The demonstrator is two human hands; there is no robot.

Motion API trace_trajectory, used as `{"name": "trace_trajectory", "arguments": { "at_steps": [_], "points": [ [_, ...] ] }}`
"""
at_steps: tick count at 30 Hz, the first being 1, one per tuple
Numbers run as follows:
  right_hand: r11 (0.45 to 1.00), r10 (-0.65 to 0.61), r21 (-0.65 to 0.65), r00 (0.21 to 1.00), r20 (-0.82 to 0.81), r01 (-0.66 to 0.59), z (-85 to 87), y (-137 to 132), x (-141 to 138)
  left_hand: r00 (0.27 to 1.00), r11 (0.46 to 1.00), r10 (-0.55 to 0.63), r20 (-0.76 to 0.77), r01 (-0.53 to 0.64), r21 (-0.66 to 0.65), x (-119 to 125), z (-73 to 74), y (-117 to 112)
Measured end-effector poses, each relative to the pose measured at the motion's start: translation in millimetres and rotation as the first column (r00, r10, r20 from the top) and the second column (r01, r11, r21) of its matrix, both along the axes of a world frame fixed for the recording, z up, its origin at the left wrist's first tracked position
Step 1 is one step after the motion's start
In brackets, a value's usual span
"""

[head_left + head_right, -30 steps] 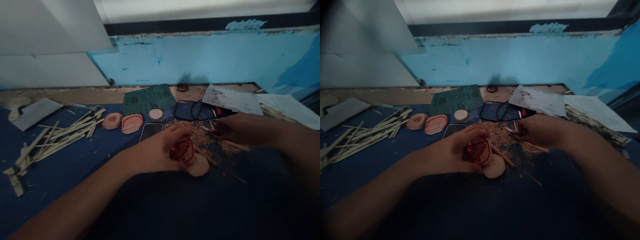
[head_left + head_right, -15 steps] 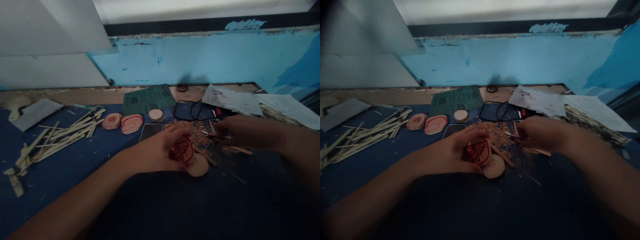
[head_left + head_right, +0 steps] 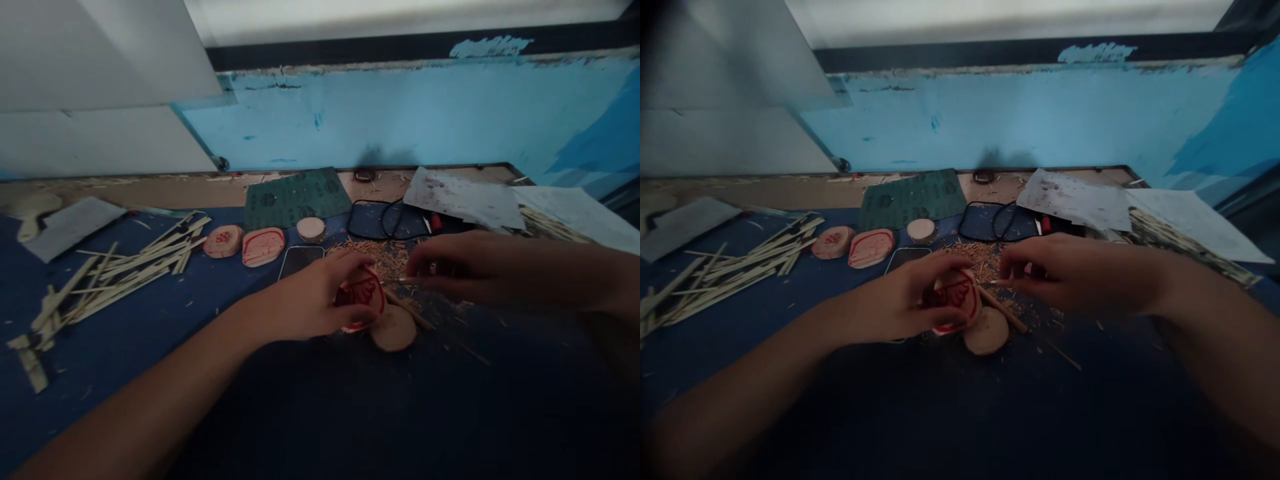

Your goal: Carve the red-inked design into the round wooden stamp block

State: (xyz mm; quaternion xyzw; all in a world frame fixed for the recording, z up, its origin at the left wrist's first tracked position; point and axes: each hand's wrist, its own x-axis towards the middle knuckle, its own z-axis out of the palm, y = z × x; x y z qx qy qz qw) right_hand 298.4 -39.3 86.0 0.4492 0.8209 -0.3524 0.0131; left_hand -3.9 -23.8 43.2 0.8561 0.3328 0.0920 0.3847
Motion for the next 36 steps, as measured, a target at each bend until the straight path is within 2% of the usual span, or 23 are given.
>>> {"name": "trace_trajectory", "arguments": {
  "at_steps": [5, 8, 10, 13, 16, 19, 21, 23, 25, 27, 29, 30, 31, 32, 34, 36],
  "points": [
    [0.991, 0.036, -0.114, 0.964, -0.262, -0.068, 11.9, -4, 7, 1.0, 1.0, 0.01, -0.026, -0.01, -0.025, 1, -0.2, 1],
    [0.979, -0.029, -0.194, 0.898, -0.439, -0.063, 15.6, -6, 9, 1.0, 1.0, 0.011, -0.025, -0.012, -0.029, 2, 0.2, 1],
    [0.977, -0.059, -0.208, 0.867, -0.495, -0.052, 14.9, -7, 4, 1.0, 1.0, 0.012, -0.026, -0.013, -0.028, 2, 0.6, 0],
    [0.993, -0.068, -0.119, 0.843, -0.534, 0.005, 8.3, -13, -14, 1.0, 1.0, -0.002, -0.027, 0.001, -0.012, 2, 0.6, 0],
    [0.997, -0.036, 0.038, 0.833, -0.552, 0.068, -2.3, -21, -34, 1.0, 1.0, -0.01, -0.017, 0.01, -0.003, 2, -1.4, -1],
    [0.98, 0.096, 0.196, 0.808, -0.581, 0.024, -12.5, -27, -47, 1.0, 1.0, -0.021, 0.011, 0.021, 0.002, 3, -5.1, -2],
    [0.971, 0.162, 0.237, 0.802, -0.574, -0.027, -17.8, -28, -51, 0.999, 0.999, -0.035, 0.025, 0.035, 0.008, 5, -6.7, -4],
    [0.97, 0.186, 0.234, 0.812, -0.553, -0.063, -21.5, -29, -52, 1.0, 0.997, -0.023, 0.018, 0.021, 0.07, 5, -6.2, -4],
    [0.97, 0.197, 0.227, 0.822, -0.535, -0.085, -23.6, -28, -52, 0.995, 0.972, 0.08, -0.054, -0.066, 0.224, 4, -3.4, -3],
    [0.968, 0.2, 0.235, 0.83, -0.521, -0.086, -24.7, -28, -51, 0.934, 0.889, 0.3, -0.196, -0.199, 0.412, -1, 0.9, 0],
    [0.971, 0.184, 0.226, 0.841, -0.508, -0.076, -25.3, -27, -50, 0.771, 0.791, 0.524, -0.361, -0.285, 0.541, -9, 5.8, 4],
    [0.975, 0.173, 0.209, 0.846, -0.505, -0.074, -25.5, -27, -50, 0.686, 0.772, 0.582, -0.437, -0.295, 0.564, -14, 8.2, 7],
    [0.98, 0.16, 0.186, 0.849, -0.503, -0.074, -25.8, -27, -49, 0.629, 0.776, 0.596, -0.498, -0.294, 0.557, -19, 10.5, 9],
    [0.984, 0.152, 0.159, 0.852, -0.501, -0.081, -26.0, -26, -49, 0.62, 0.807, 0.568, -0.542, -0.288, 0.516, -23, 12.6, 12],
    [0.988, 0.145, 0.125, 0.857, -0.494, -0.094, -26.2, -26, -49, 0.661, 0.878, 0.469, -0.586, -0.275, 0.392, -32, 15.8, 18],
    [0.989, 0.138, 0.121, 0.862, -0.487, -0.09, -26.0, -26, -49, 0.673, 0.907, 0.417, -0.61, -0.272, 0.321, -38, 16.8, 24]
  ]
}}
